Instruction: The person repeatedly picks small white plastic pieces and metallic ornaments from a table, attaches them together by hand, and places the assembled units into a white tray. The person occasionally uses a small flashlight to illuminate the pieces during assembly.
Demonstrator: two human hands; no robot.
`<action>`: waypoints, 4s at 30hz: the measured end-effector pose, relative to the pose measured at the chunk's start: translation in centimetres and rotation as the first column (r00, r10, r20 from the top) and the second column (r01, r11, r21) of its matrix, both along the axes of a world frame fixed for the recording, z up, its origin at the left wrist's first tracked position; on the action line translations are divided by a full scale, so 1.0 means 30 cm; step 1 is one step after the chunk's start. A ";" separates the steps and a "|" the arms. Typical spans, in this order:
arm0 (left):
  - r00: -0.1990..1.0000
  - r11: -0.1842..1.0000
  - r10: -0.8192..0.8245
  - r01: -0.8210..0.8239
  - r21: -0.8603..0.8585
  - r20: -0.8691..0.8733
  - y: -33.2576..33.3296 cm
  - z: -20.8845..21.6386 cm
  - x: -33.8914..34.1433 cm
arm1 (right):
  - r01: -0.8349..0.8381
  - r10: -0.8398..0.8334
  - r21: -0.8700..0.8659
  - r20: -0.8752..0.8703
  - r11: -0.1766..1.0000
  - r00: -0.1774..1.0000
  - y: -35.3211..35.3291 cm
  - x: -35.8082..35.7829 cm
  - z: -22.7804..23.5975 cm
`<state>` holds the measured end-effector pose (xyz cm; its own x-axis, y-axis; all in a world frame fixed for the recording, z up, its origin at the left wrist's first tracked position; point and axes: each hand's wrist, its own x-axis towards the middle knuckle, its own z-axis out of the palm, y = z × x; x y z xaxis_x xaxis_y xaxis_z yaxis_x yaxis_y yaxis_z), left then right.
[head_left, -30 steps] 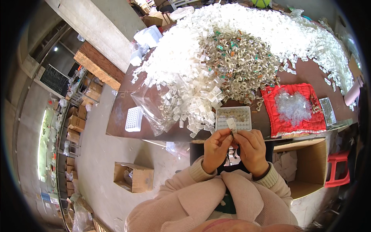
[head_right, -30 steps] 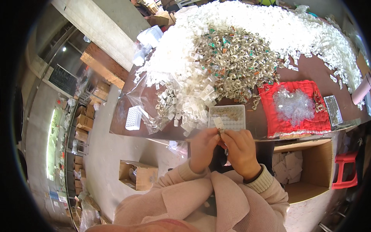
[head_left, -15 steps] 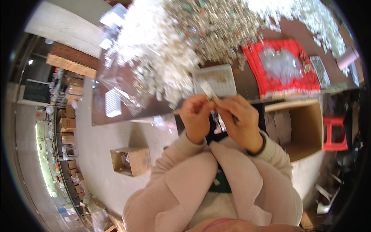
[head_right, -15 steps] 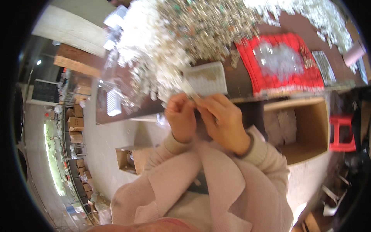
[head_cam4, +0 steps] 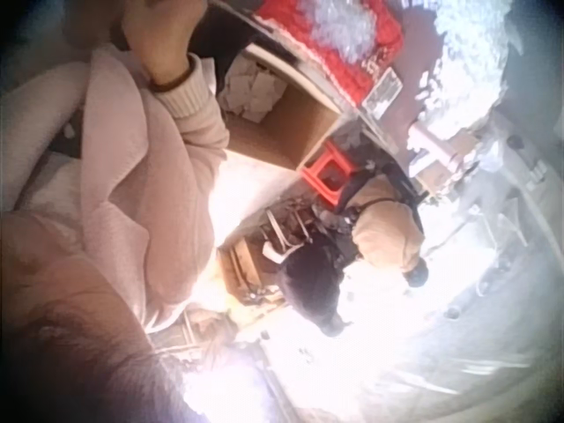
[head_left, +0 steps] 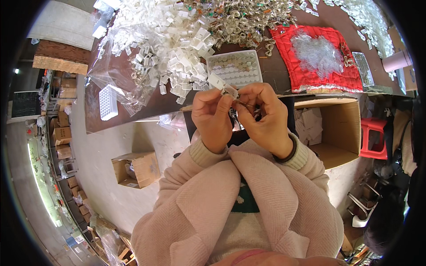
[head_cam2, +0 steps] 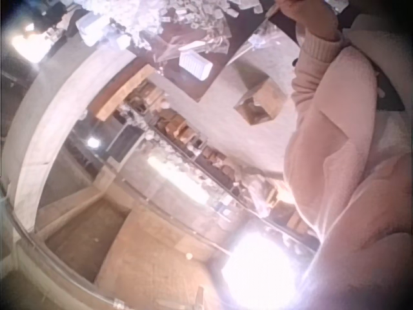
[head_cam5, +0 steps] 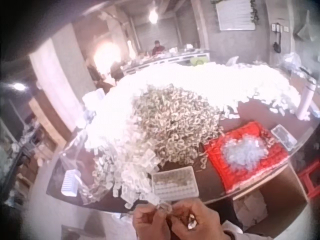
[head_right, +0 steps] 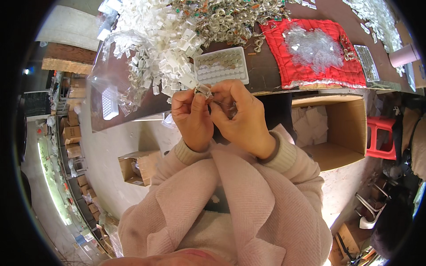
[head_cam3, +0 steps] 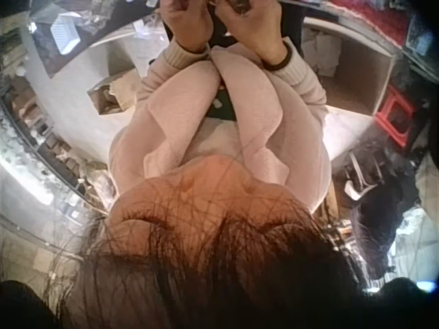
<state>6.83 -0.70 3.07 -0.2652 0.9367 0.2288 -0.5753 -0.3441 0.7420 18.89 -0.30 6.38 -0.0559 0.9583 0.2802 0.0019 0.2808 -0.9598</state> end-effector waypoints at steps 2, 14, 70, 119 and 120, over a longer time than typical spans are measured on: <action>1.000 0.999 -0.011 0.012 0.051 -0.019 0.006 -0.006 -0.007 | -0.003 0.002 0.038 0.019 0.999 1.000 0.004 0.001 0.003; 0.996 0.995 -0.084 0.085 0.045 -0.012 0.017 -0.017 -0.035 | -0.072 0.055 -0.107 -0.156 0.992 0.986 0.040 0.017 0.020; 0.992 0.984 0.106 -0.096 0.147 -0.067 -0.011 -0.013 -0.046 | -0.207 0.153 -0.164 -0.291 0.965 0.945 0.005 -0.027 0.027; 0.910 0.932 -0.290 0.339 -0.129 0.295 0.030 -0.123 -0.144 | -0.091 -0.269 0.426 0.708 0.900 0.653 0.286 0.057 -0.114; 0.913 0.930 -0.287 0.338 -0.142 0.291 0.034 -0.122 -0.147 | -0.106 -0.261 0.426 0.712 0.898 0.651 0.290 0.054 -0.113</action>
